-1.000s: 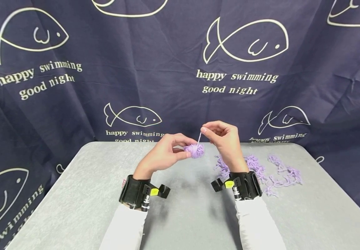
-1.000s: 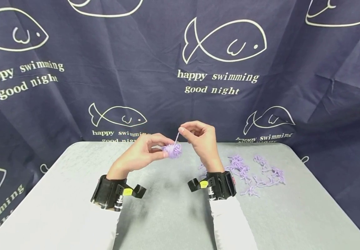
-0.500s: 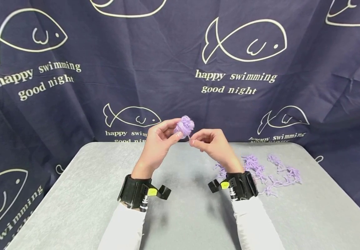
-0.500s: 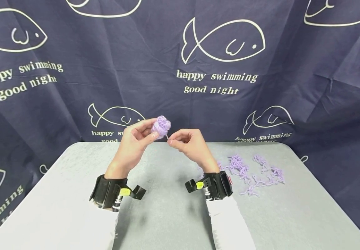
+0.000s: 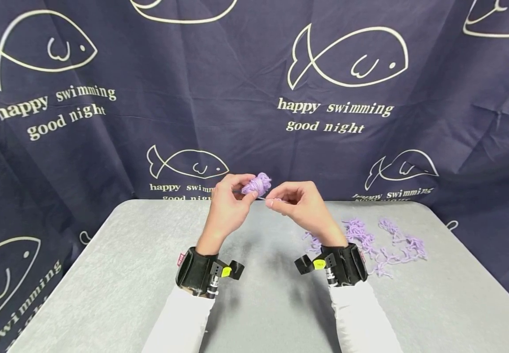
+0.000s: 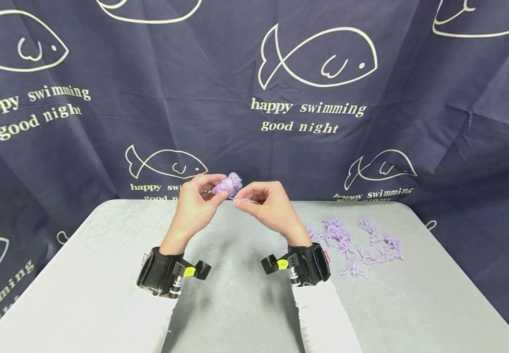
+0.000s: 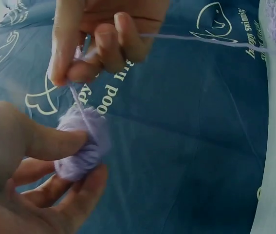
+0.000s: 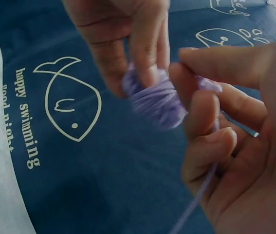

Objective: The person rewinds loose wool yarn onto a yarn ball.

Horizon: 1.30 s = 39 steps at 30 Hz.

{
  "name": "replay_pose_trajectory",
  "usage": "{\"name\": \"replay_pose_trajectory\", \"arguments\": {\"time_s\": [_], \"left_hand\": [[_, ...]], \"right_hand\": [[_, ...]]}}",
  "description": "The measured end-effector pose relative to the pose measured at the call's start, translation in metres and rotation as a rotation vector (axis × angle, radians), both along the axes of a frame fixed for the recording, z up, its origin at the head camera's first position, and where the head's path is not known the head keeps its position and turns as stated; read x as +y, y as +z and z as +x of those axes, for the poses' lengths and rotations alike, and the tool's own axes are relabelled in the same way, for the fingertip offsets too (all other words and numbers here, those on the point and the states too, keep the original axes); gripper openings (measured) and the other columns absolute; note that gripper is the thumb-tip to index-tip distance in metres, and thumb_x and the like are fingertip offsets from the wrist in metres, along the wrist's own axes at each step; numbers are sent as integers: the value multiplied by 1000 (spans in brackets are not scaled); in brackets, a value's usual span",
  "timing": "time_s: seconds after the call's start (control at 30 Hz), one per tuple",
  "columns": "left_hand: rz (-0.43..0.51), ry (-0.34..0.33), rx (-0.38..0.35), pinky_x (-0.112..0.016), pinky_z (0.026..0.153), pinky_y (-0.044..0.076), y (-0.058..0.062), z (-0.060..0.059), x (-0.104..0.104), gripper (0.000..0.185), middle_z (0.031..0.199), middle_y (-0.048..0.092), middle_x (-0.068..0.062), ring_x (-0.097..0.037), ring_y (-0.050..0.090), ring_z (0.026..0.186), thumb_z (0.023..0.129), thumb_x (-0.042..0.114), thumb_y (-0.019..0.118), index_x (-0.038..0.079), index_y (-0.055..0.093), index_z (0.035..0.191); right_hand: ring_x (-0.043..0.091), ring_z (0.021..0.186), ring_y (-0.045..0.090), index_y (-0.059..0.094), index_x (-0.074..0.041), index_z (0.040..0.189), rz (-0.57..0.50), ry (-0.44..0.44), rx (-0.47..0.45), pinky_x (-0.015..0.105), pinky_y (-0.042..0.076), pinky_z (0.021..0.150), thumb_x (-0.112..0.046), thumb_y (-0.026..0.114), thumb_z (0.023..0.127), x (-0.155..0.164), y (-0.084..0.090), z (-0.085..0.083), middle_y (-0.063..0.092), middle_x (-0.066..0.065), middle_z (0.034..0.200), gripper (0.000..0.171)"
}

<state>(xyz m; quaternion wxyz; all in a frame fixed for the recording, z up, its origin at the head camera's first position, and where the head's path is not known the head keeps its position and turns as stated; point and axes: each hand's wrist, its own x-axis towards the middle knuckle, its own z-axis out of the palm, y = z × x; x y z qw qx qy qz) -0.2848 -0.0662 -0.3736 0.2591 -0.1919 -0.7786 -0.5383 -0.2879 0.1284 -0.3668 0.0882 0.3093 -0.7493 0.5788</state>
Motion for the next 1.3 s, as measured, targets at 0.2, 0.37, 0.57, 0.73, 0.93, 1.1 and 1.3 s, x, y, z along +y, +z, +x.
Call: {"name": "replay_pose_trajectory", "arguments": {"time_s": [0.2,0.37,0.57,0.73,0.93,1.1,1.3], "left_hand": [[-141,-104,-106,-38,85,60,0,2,-1,28,103,66,-15,-27,70,96,85,-8,72,-3,72,112],[-246,-251,-137,-34,87,59,2,2,-4,26,108,70,-12,-24,69,97,86,-8,71,-2,73,112],[-209,-454,-166,-35,93,57,3,1,-6,27,110,72,-12,-22,69,97,88,-8,69,-3,73,114],[-80,-555,-153,-40,89,59,4,3,-7,29,109,72,-14,-23,71,95,87,-10,70,-6,70,116],[135,-561,-182,-40,83,61,8,5,-6,31,110,69,-17,-20,70,92,86,-15,68,-11,66,117],[393,-590,-201,-46,82,61,11,6,-4,41,110,59,-20,-21,68,89,87,-22,60,-18,55,127],[527,-475,-237,-39,89,59,13,5,-2,38,112,60,-17,-18,69,91,91,-17,58,-16,57,129]], "right_hand": [[13,56,51,76,-1,93,-179,-98,56,23,41,50,-5,79,88,5,2,-1,68,3,74,8],[10,58,52,75,2,95,-299,-174,58,21,43,51,-7,80,88,10,2,-4,69,3,76,13],[8,58,50,74,4,96,-379,-185,-4,19,41,51,-4,79,88,13,1,-6,69,0,75,13],[9,59,52,72,8,99,-371,-184,-51,19,43,52,-4,78,88,14,-4,-12,69,-1,75,17],[9,64,56,72,8,100,-245,-170,-127,21,49,58,-2,76,89,14,-10,-17,70,-2,77,15],[11,64,56,74,5,98,-88,-128,-147,26,49,59,-3,77,89,13,-12,-18,71,-2,79,12],[15,63,58,77,-1,96,53,-80,-111,25,48,56,-9,78,89,8,-10,-13,72,5,81,11]]}}
